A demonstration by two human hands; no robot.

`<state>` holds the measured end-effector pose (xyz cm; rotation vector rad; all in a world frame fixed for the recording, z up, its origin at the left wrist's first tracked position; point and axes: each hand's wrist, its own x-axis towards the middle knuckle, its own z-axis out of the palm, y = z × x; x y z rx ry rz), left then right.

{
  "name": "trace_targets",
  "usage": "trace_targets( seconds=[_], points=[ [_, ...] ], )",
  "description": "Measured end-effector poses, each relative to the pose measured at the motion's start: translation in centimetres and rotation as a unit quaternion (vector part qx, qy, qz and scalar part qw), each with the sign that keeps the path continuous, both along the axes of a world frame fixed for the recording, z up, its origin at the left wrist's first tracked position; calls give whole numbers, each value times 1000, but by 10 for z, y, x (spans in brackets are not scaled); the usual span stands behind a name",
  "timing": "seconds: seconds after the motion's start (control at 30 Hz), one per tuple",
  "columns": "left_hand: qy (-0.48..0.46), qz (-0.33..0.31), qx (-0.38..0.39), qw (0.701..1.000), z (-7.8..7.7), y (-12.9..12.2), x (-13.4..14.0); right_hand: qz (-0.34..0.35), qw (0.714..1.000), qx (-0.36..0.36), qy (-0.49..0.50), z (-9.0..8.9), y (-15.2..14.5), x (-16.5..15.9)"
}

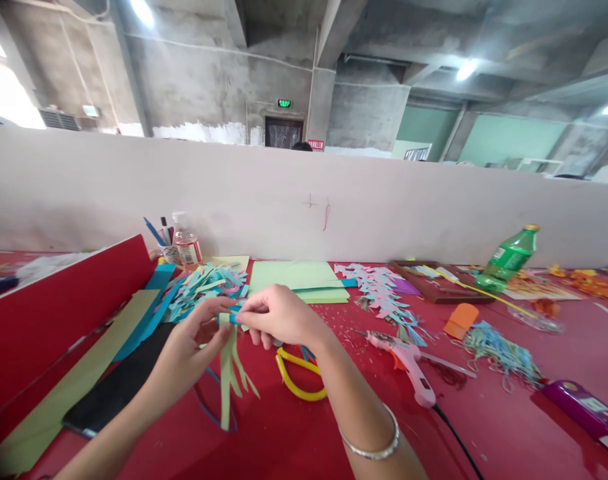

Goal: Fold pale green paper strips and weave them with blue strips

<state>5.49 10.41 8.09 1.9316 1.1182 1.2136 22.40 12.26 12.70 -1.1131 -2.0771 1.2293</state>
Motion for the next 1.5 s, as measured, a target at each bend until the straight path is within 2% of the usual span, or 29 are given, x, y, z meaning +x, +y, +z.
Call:
trace_targets(
  seconds=[0.17, 0.43, 0.77, 0.87, 0.97, 1.17, 1.5],
  points=[
    [84, 16, 37, 996, 4, -3, -5, 8, 1000, 4, -9, 1, -1, 0],
    [52, 25, 42, 997, 3, -6, -7, 33, 999, 6, -13, 3, -3, 0],
    [-35, -4, -16, 999, 6, -2, -13, 45, 999, 22, -22, 3, -5, -1],
    [-68, -19, -61, 996, 7, -2, -13, 37, 999, 24, -21, 3, -5, 0],
    [-36, -36, -99, 994, 5, -4, -12, 36, 999, 26, -16, 2, -4, 0],
    [19, 17, -86, 996, -3, -5, -12, 29, 999, 25, -12, 1, -2, 1],
    [-16, 59, -94, 994, -10, -8, -9, 22, 1000, 17, 3, -1, 0, -2]
  ],
)
